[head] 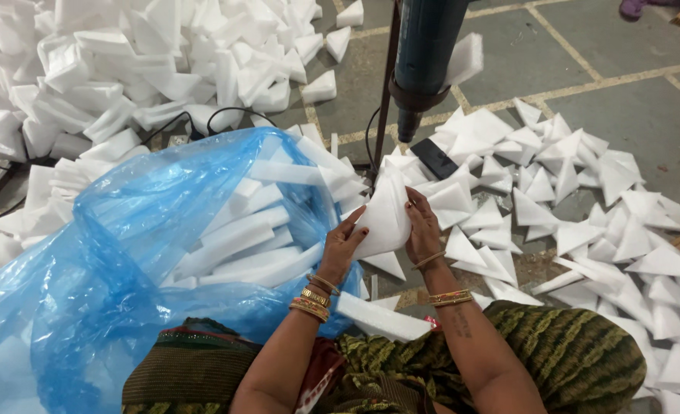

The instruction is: The person sits on the floor and uses a vertical cutting machine to slice rectangular white foam blocks into triangular pieces. They pick up blocks from a blue plastic bag, position them under the cutter, and place the resulting triangles onto a pile on the floor.

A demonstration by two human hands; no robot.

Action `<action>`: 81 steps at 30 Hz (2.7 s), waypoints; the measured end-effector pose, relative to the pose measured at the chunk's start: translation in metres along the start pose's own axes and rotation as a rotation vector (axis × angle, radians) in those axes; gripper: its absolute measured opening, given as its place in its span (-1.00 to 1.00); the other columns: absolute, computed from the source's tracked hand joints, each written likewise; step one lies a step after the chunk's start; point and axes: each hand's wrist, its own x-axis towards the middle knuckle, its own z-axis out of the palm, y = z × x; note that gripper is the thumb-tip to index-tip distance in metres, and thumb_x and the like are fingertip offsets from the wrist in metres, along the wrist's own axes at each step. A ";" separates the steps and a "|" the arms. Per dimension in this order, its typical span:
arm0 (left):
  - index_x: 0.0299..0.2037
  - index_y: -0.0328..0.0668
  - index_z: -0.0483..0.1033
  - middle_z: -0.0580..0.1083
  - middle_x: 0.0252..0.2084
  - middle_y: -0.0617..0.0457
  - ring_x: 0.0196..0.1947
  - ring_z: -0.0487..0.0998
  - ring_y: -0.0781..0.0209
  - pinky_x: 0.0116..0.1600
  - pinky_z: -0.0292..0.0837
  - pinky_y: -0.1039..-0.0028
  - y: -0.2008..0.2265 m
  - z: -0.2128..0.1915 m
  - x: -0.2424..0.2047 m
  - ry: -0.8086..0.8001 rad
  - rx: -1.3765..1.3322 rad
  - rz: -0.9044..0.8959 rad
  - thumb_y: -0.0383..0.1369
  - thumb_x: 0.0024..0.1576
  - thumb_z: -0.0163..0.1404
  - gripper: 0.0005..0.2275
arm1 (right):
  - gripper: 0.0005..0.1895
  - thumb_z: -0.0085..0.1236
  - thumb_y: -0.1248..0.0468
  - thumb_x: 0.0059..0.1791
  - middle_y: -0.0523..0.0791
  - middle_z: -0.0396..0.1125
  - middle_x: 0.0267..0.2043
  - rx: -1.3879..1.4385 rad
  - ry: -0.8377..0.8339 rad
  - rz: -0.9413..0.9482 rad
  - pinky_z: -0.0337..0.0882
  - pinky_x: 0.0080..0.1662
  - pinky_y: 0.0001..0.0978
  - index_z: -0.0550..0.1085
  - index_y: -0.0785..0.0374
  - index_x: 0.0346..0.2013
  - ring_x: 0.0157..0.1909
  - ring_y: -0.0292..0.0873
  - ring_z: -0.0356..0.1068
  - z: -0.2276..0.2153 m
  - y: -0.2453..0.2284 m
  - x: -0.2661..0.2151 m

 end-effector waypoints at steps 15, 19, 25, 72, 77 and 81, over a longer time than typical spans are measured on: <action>0.39 -0.19 0.35 0.53 0.13 0.06 0.02 0.47 0.41 0.15 0.41 0.58 0.040 0.009 0.122 -0.013 -0.064 0.124 -0.43 0.24 0.07 -0.53 | -0.57 -0.09 0.38 0.13 0.02 0.34 0.21 0.099 -0.134 0.001 0.42 0.19 -0.29 0.31 0.40 0.31 0.14 -0.11 0.41 0.034 -0.057 0.126; 0.40 -0.17 0.32 0.49 0.21 0.04 0.08 0.49 0.36 0.19 0.43 0.52 0.058 0.013 0.113 -0.058 -0.037 0.089 -0.41 0.25 0.02 -0.53 | -0.52 -0.10 0.34 0.12 0.03 0.31 0.25 0.087 -0.159 0.018 0.41 0.21 -0.27 0.28 0.37 0.36 0.18 -0.09 0.38 0.041 -0.062 0.122; 0.39 -0.11 0.34 0.51 0.21 -0.04 0.10 0.47 0.36 0.21 0.40 0.50 0.043 0.012 0.048 -0.054 0.312 0.141 -0.43 0.22 0.06 -0.52 | -0.36 -0.31 0.17 0.12 0.03 0.08 0.49 -0.225 -0.141 0.034 0.19 0.38 -0.27 0.06 0.31 0.50 0.41 -0.05 0.17 0.032 -0.037 0.051; 0.54 0.15 -0.06 0.24 0.46 -0.16 0.35 0.33 0.08 0.34 0.33 0.29 0.055 0.007 -0.052 -0.230 0.378 -0.008 -0.43 0.17 0.10 -0.24 | 0.11 -0.31 -0.54 -0.01 -0.03 -0.32 0.68 -0.831 -0.475 -0.133 -0.20 0.53 -0.05 -0.16 0.10 0.58 0.67 0.06 -0.30 0.043 -0.023 -0.072; 0.54 0.13 -0.06 0.24 0.47 -0.16 0.34 0.34 0.07 0.34 0.32 0.29 0.054 0.007 -0.052 -0.237 0.379 -0.013 -0.43 0.16 0.11 -0.24 | 0.15 -0.32 -0.57 -0.02 -0.01 -0.32 0.68 -0.782 -0.498 -0.135 -0.19 0.54 -0.04 -0.17 0.13 0.59 0.67 0.07 -0.30 0.038 -0.021 -0.067; 0.54 0.14 -0.07 0.19 0.49 -0.16 0.38 0.29 0.08 0.36 0.28 0.28 0.053 0.008 -0.051 -0.248 0.427 0.012 -0.42 0.18 0.11 -0.24 | 0.19 -0.33 -0.60 -0.06 0.00 -0.32 0.67 -0.767 -0.487 -0.113 -0.18 0.53 -0.05 -0.17 0.14 0.58 0.66 0.06 -0.30 0.041 -0.025 -0.068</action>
